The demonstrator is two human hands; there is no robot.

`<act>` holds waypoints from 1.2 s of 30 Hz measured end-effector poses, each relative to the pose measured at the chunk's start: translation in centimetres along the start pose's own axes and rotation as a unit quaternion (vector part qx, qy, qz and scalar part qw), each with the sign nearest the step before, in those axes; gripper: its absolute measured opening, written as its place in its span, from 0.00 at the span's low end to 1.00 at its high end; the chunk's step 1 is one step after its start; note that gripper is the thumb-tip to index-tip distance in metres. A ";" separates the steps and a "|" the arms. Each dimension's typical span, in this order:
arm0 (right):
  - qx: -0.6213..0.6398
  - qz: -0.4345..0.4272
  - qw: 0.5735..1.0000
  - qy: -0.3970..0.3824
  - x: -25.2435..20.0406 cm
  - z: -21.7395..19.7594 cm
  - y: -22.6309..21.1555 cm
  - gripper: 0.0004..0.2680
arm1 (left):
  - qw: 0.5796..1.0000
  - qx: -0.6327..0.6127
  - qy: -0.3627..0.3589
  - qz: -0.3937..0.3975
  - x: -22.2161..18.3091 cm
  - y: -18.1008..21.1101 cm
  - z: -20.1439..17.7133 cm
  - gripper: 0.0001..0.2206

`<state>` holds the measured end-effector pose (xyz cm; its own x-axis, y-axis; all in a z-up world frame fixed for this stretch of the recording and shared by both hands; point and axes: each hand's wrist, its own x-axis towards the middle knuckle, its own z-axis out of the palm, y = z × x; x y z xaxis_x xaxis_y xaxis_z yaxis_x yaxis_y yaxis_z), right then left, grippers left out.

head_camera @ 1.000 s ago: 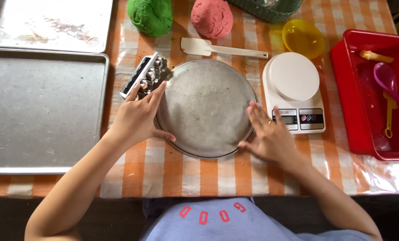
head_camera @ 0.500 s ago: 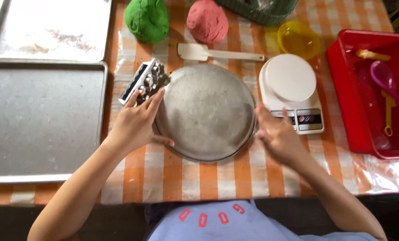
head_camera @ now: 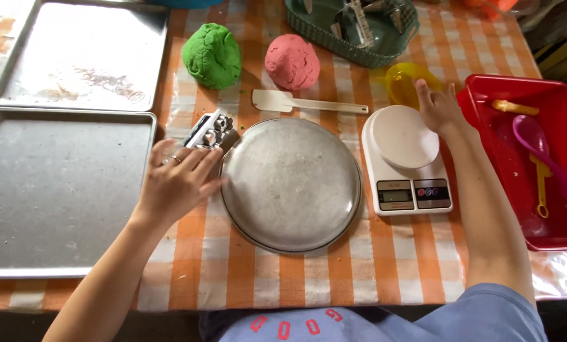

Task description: Weighing and shaping small portions of colored dough using a digital scale and a metal mold on a table.

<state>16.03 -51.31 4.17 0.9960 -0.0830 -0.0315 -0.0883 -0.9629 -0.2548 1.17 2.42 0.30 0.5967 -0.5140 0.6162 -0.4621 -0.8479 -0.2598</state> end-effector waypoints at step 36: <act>0.111 -0.307 0.919 0.221 1.2 2.3 4.0 0.27 | 0.994 0.022 0.002 -0.109 2.8 -1.1 -0.2 0.10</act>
<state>16.83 -54.63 0.86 0.7609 0.3160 0.5667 0.5413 -0.7907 -0.2859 3.23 1.98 2.45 0.6774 -0.3171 0.6638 -0.2935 -0.9439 -0.1514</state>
